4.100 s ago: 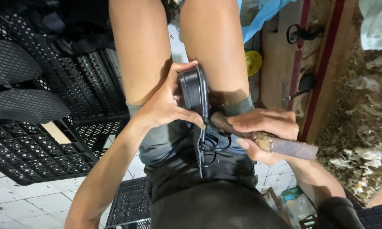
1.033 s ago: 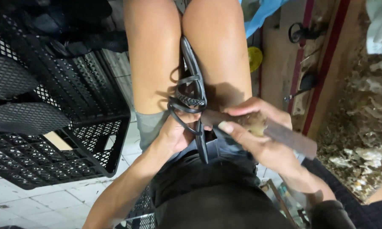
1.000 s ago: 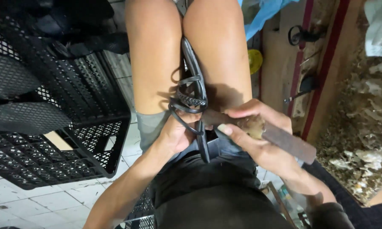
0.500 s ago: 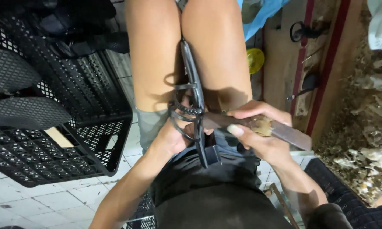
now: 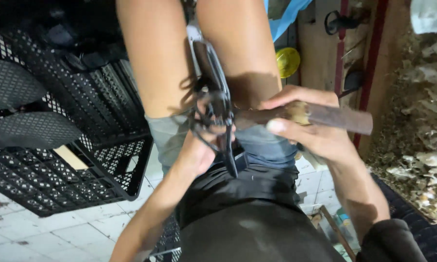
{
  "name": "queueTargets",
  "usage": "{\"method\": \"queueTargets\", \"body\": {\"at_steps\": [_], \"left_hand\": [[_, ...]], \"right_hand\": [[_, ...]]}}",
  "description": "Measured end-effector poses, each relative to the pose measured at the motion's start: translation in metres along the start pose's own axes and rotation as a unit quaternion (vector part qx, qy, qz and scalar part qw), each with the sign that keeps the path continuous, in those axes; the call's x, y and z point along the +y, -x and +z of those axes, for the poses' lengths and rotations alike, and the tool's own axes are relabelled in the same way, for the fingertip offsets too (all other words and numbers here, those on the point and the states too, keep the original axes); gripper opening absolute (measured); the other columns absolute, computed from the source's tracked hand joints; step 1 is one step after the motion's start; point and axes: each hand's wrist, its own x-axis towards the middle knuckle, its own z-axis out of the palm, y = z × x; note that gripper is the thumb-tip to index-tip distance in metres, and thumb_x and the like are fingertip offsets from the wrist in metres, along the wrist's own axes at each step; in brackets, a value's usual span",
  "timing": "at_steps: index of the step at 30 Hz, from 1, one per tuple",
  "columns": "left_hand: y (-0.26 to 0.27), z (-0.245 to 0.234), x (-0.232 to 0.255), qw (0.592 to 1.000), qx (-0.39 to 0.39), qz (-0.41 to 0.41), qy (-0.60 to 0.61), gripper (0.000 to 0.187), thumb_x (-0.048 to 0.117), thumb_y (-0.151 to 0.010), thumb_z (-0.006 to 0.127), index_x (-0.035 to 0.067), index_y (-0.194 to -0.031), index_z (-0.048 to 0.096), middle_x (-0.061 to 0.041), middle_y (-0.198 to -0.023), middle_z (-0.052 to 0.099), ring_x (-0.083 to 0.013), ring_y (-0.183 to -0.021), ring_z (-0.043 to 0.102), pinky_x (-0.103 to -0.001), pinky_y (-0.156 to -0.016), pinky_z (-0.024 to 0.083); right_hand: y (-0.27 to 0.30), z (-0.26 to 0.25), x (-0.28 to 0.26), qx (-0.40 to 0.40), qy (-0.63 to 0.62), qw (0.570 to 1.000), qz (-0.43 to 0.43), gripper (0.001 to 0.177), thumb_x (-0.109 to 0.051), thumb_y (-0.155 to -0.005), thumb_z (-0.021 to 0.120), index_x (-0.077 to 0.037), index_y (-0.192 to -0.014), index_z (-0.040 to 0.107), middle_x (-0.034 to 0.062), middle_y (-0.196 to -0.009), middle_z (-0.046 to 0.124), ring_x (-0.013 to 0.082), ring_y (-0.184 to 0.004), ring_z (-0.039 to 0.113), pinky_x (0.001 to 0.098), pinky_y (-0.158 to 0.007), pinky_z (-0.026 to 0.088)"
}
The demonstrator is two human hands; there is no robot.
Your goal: Assembling sandals by attaching uppers to soles, hammering to secure the bond, and trimming excess material.
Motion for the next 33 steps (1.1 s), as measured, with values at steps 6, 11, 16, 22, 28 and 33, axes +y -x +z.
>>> {"method": "queueTargets", "body": {"at_steps": [6,11,16,22,28,33], "left_hand": [[0.022,-0.032,-0.011,0.990,-0.113,0.044,-0.077,0.089,0.030,-0.077,0.064,0.022,-0.141,0.002,-0.009,-0.126,0.040,-0.0170,-0.107,0.045,-0.031,-0.088,0.043],[0.020,0.009,0.083,0.947,-0.163,0.025,-0.276,0.115,0.054,-0.055,0.074,0.026,-0.136,-0.002,-0.013,-0.143,0.018,-0.0288,-0.117,0.042,-0.043,-0.089,0.042],[0.020,0.048,0.080,0.865,-0.186,0.111,-0.452,0.106,0.013,-0.062,0.077,0.027,-0.134,0.001,-0.023,-0.129,0.035,-0.0334,-0.126,0.038,-0.039,-0.096,0.042],[0.001,0.023,0.078,0.916,-0.108,0.033,-0.384,0.111,0.007,-0.053,0.076,0.029,-0.133,0.002,-0.021,-0.116,0.040,-0.0293,-0.101,0.054,-0.036,-0.090,0.044],[-0.008,0.024,0.074,0.917,-0.076,-0.004,-0.393,0.117,0.013,-0.045,0.079,0.032,-0.131,0.003,-0.025,-0.125,0.033,-0.0305,-0.113,0.042,-0.034,-0.086,0.046],[-0.016,0.014,0.071,0.910,-0.158,0.041,-0.381,0.112,0.012,-0.052,0.079,0.025,-0.131,0.001,-0.020,-0.138,0.012,-0.0348,-0.121,0.031,-0.044,-0.095,0.041]], "right_hand": [[0.024,0.024,0.007,0.085,0.144,0.980,-0.104,0.034,-0.023,-0.070,0.069,-0.002,-0.095,0.059,0.0082,-0.085,0.055,0.0132,-0.073,0.052,0.0226,-0.068,0.040],[0.028,0.037,0.001,0.123,0.169,0.973,-0.100,0.018,-0.013,-0.072,0.073,-0.003,-0.080,0.061,0.0063,-0.075,0.058,0.0121,-0.068,0.055,0.0227,-0.067,0.044],[0.027,0.040,0.002,0.087,0.163,0.972,-0.145,0.018,-0.012,-0.079,0.064,-0.001,-0.092,0.058,0.0125,-0.085,0.058,0.0191,-0.077,0.059,0.0266,-0.075,0.046],[0.044,0.031,0.032,0.120,-0.031,0.992,0.032,0.018,-0.011,-0.073,0.066,-0.004,-0.089,0.061,0.0088,-0.084,0.063,0.0077,-0.057,0.051,0.0173,-0.054,0.039],[0.044,0.027,0.046,0.116,-0.157,0.978,0.067,0.017,-0.005,-0.071,0.064,0.002,-0.085,0.058,0.0189,-0.086,0.064,0.0101,-0.034,0.044,0.0174,-0.033,0.037],[0.032,0.030,0.040,0.111,-0.169,0.977,0.067,0.013,-0.003,-0.071,0.065,0.003,-0.080,0.057,0.0179,-0.082,0.063,0.0096,-0.034,0.043,0.0172,-0.031,0.036]]}}
